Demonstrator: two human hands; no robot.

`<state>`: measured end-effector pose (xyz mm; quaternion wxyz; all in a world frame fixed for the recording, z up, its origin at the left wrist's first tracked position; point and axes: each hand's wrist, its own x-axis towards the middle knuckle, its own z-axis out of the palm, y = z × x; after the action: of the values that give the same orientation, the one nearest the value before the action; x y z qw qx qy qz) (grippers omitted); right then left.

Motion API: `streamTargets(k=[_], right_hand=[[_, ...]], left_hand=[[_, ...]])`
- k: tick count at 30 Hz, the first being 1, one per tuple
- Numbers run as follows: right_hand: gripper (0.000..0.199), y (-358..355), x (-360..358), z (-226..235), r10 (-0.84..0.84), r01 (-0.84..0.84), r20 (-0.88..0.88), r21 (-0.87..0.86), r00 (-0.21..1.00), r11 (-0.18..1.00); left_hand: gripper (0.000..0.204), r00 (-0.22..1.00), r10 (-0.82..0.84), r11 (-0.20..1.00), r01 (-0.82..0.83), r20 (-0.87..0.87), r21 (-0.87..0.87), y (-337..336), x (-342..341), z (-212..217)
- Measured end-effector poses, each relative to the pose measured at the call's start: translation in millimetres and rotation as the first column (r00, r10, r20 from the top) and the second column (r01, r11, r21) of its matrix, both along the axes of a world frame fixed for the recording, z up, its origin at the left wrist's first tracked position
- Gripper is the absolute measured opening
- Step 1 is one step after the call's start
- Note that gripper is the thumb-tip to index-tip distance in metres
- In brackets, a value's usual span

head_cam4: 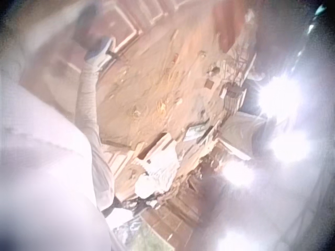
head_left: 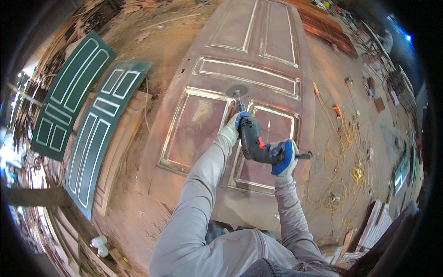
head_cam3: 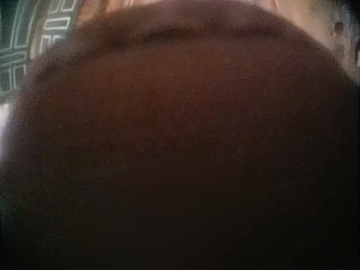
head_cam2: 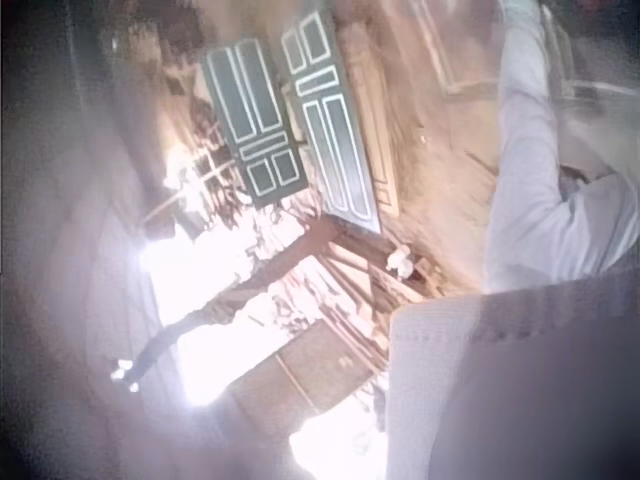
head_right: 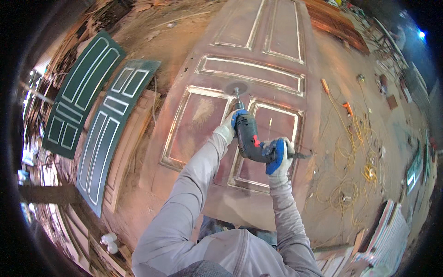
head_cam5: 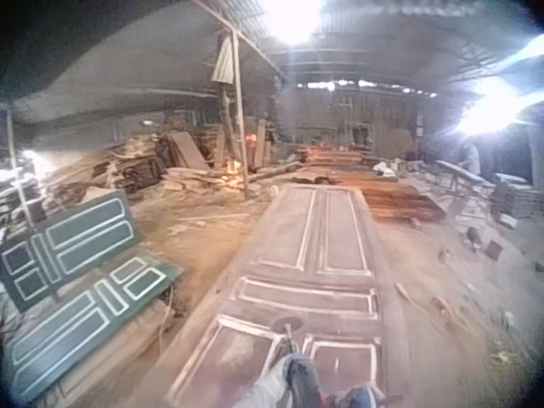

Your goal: The person uses a power sander to remove paint from a wooden door. The person moves the sander across the door surface, focusing on the raised panels and edges.

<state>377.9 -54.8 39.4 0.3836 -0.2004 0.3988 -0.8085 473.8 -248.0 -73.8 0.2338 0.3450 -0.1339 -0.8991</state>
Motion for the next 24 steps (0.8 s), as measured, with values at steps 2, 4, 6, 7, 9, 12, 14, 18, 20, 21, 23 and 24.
streamTargets(k=[2,4,6,7,9,12,14,18,20,21,23,24], right_hand=[[0.029,-27.5,33.5,-4.0,-0.073,0.073,0.036,0.013,0.997,0.997],[0.032,-43.8,81.4,-7.1,-0.176,0.194,-0.148,0.115,0.973,0.974],[0.031,-59.8,133.7,-6.6,-0.288,0.293,-0.071,0.081,0.955,0.953],[0.029,-68.6,153.4,-4.6,-0.334,0.337,-0.05,0.122,0.941,0.934],[0.026,-87.7,176.7,-1.3,-0.357,0.345,0.034,0.184,0.934,0.92],[0.026,-114.5,182.7,-1.4,-0.251,0.24,0.112,0.105,0.961,0.965],[0.027,-128.0,194.2,-7.9,-0.32,0.287,0.15,0.208,0.935,0.935],[0.027,-126.9,216.5,-15.9,-0.348,0.32,0.257,0.147,0.901,0.936],[0.028,-118.2,210.5,-14.0,-0.387,0.372,0.199,0.111,0.9,0.922],[0.029,-113.7,205.4,-11.9,-0.414,0.398,0.179,0.121,0.892,0.909],[0.031,-101.9,190.1,-6.4,-0.457,0.439,0.096,0.157,0.884,0.884],[0.032,-99.5,180.6,-4.5,-0.474,0.463,0.075,0.131,0.877,0.877]], left_hand=[[0.016,0.995,-0.059,0.998,0.056,-0.086,-0.037,-23.4,20.5,-23.9],[0.016,0.987,-0.079,0.995,0.085,-0.137,0.041,-35.8,48.1,-45.8],[0.016,0.966,-0.199,0.979,0.203,-0.168,0.006,-55.4,73.2,-52.7],[0.016,0.971,-0.191,0.981,0.195,-0.146,0.012,-60.9,84.3,-52.8],[0.016,0.927,-0.208,0.977,0.214,-0.312,-0.016,-76.0,108.8,-47.9],[0.018,0.998,-0.058,0.998,0.058,-0.03,-0.022,-99.3,143.7,-34.2],[0.019,0.993,-0.111,0.994,0.111,0.037,0.007,-113.9,170.2,-25.9],[0.02,0.972,-0.191,0.98,0.195,0.14,-0.022,-124.6,182.8,-22.7],[0.018,0.964,-0.254,0.967,0.254,0.083,0.008,-118.7,166.6,-27.1],[0.018,0.959,-0.282,0.959,0.282,0.001,0.003,-114.1,151.0,-29.5],[0.018,0.949,-0.3,0.952,0.304,-0.099,0.027,-97.3,125.6,-34.5],[0.017,0.949,-0.296,0.95,0.304,-0.108,0.064,-86.9,115.2,-36.1]])
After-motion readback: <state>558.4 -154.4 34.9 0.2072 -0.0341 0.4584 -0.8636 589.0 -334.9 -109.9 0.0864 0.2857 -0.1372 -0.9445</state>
